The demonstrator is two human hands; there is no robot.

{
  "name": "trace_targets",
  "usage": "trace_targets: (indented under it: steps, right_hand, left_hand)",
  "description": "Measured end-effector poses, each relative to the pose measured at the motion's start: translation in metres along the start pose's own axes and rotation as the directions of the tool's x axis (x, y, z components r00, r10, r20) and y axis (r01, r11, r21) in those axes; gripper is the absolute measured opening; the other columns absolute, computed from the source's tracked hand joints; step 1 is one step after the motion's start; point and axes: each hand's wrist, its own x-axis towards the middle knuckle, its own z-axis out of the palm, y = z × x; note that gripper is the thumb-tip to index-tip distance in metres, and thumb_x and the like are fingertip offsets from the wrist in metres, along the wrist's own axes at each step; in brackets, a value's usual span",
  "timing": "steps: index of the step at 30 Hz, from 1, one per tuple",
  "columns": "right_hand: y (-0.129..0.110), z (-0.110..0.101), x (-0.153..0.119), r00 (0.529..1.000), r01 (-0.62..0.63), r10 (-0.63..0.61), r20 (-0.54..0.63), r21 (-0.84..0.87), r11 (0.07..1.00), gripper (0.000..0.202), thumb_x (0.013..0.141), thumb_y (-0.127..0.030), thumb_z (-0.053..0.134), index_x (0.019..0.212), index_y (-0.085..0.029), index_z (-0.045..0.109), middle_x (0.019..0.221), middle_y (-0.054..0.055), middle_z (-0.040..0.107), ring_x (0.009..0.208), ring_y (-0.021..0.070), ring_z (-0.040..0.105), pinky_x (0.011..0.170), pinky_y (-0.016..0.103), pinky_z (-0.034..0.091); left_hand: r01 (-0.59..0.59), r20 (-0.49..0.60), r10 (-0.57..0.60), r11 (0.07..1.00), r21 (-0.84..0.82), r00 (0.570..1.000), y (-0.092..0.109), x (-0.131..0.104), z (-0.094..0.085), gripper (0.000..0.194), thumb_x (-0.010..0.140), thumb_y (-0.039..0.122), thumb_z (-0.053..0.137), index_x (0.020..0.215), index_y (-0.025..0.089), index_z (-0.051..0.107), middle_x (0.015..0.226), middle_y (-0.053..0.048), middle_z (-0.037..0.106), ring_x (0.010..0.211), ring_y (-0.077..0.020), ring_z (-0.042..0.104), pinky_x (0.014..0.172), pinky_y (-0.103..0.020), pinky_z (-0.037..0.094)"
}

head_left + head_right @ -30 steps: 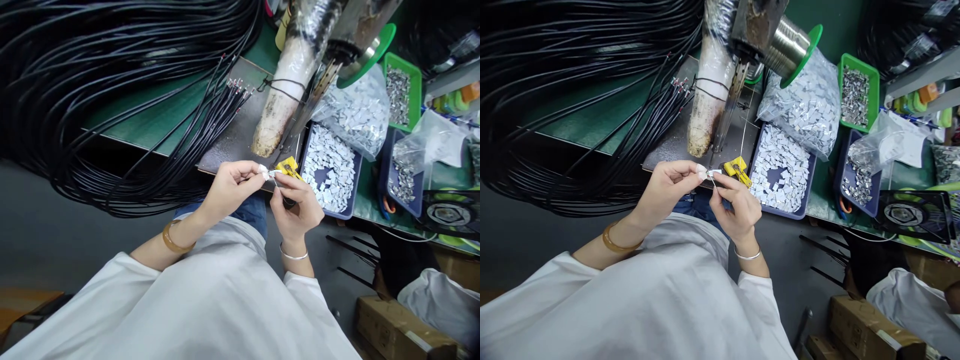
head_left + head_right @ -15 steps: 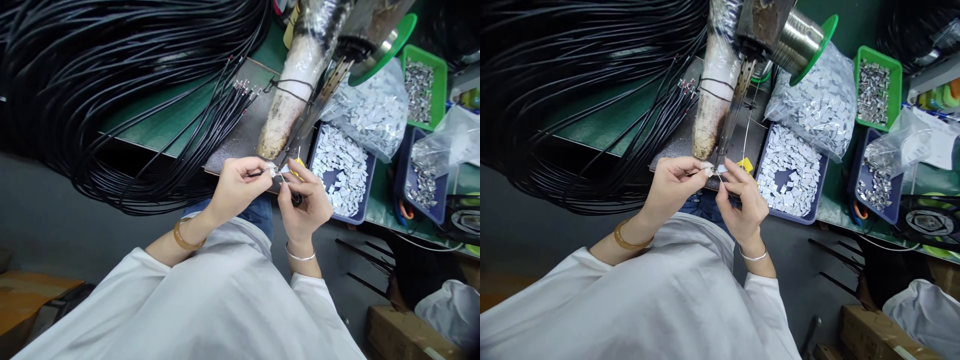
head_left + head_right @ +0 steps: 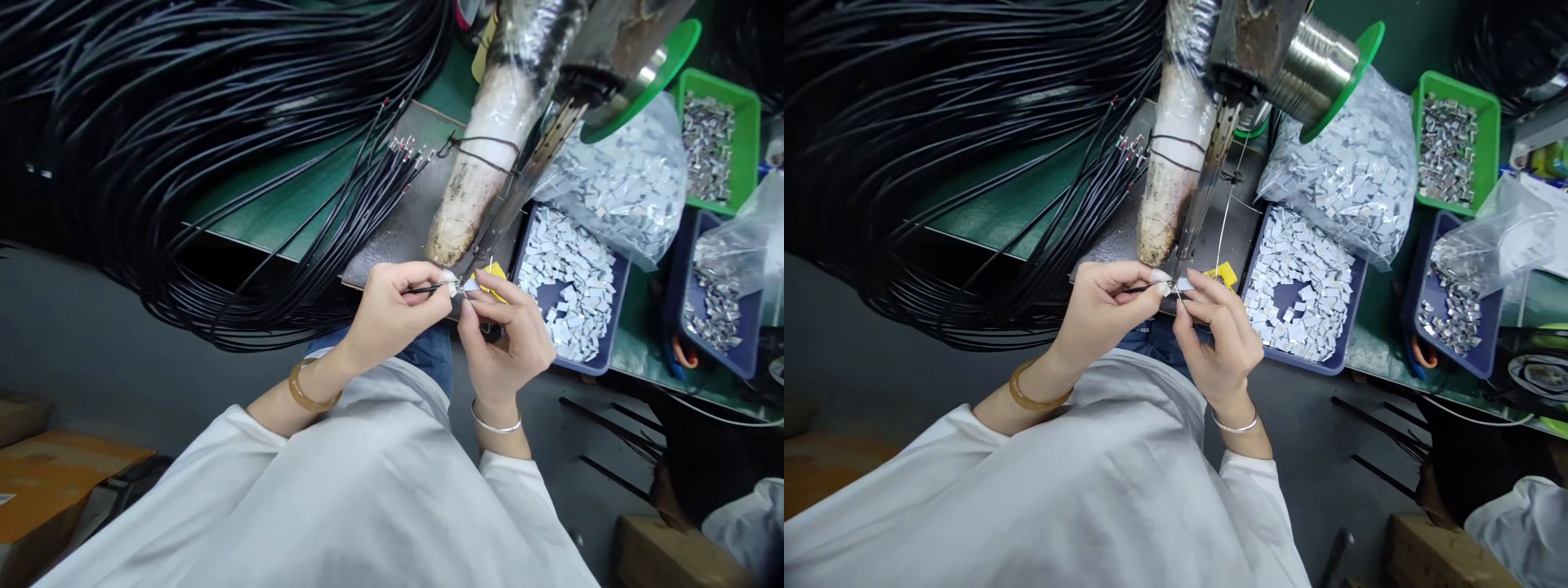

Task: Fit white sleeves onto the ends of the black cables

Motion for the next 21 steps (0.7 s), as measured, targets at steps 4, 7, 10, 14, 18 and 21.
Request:
trace_targets:
  steps: [4, 7, 10, 14, 18, 21]
  right_hand:
    - [-0.004, -0.001, 0.003, 1.000, 0.017, -0.018, -0.017, -0.017, 1.000, 0.022, 0.082, -0.009, 0.074, 0.096, -0.025, 0.068, 0.114, 0.003, 0.076, 0.097, 0.0193, 0.076, 0.083, 0.036, 0.067]
    - [-0.005, -0.002, 0.001, 1.000, 0.025, -0.025, -0.013, 0.000, 1.000, 0.018, 0.084, -0.011, 0.072, 0.093, -0.025, 0.066, 0.112, 0.003, 0.077, 0.093, 0.0181, 0.076, 0.078, 0.034, 0.068]
    - [-0.005, -0.003, -0.002, 0.999, 0.039, -0.039, 0.004, -0.051, 0.998, 0.015, 0.085, -0.013, 0.071, 0.092, -0.025, 0.063, 0.108, 0.003, 0.078, 0.090, 0.0179, 0.077, 0.077, 0.034, 0.066]
    - [-0.006, -0.003, -0.004, 0.996, 0.080, -0.082, -0.017, -0.114, 0.990, 0.019, 0.084, -0.012, 0.073, 0.095, -0.025, 0.065, 0.106, 0.002, 0.079, 0.090, 0.0161, 0.077, 0.079, 0.030, 0.065]
    - [-0.008, -0.002, -0.002, 0.998, -0.009, 0.007, -0.056, -0.031, 0.999, 0.019, 0.083, -0.010, 0.074, 0.094, -0.024, 0.067, 0.100, 0.001, 0.080, 0.088, 0.0148, 0.077, 0.072, 0.025, 0.063]
    - [-0.013, -0.005, -0.001, 0.975, -0.222, 0.220, 0.029, 0.112, 0.969, 0.012, 0.086, -0.013, 0.071, 0.090, -0.023, 0.067, 0.096, 0.000, 0.079, 0.084, 0.0140, 0.076, 0.063, 0.023, 0.061]
  left_hand:
    - [-0.075, 0.035, 0.073, 0.996, 0.057, 0.997, 0.003, 0.000, -0.003, 0.016, 0.079, 0.020, 0.065, 0.068, 0.012, 0.073, 0.056, 0.002, 0.051, 0.049, -0.0040, 0.030, 0.043, -0.018, 0.022]
    - [-0.053, 0.086, 0.049, 0.997, 0.049, 0.995, 0.001, -0.001, -0.006, 0.016, 0.080, 0.019, 0.064, 0.070, 0.012, 0.073, 0.061, 0.001, 0.056, 0.051, -0.0042, 0.033, 0.044, -0.017, 0.024]
    - [-0.028, 0.120, 0.024, 0.999, 0.034, 0.992, -0.002, -0.001, -0.007, 0.016, 0.080, 0.018, 0.064, 0.069, 0.011, 0.072, 0.060, 0.002, 0.055, 0.051, -0.0043, 0.035, 0.045, -0.017, 0.027]
    - [0.022, 0.141, -0.021, 1.000, -0.012, 0.990, -0.001, -0.002, -0.006, 0.013, 0.078, 0.019, 0.065, 0.070, 0.011, 0.071, 0.059, 0.002, 0.053, 0.051, -0.0043, 0.033, 0.044, -0.017, 0.025]
    - [0.067, 0.186, -0.052, 0.995, -0.072, 0.981, 0.001, -0.003, -0.008, 0.012, 0.077, 0.019, 0.066, 0.066, 0.012, 0.065, 0.060, 0.003, 0.051, 0.052, -0.0044, 0.033, 0.045, -0.017, 0.025]
    - [0.105, 0.257, -0.071, 0.987, -0.123, 0.964, 0.002, -0.005, -0.010, 0.016, 0.077, 0.018, 0.064, 0.063, 0.013, 0.060, 0.056, 0.005, 0.043, 0.051, -0.0038, 0.030, 0.045, -0.017, 0.023]
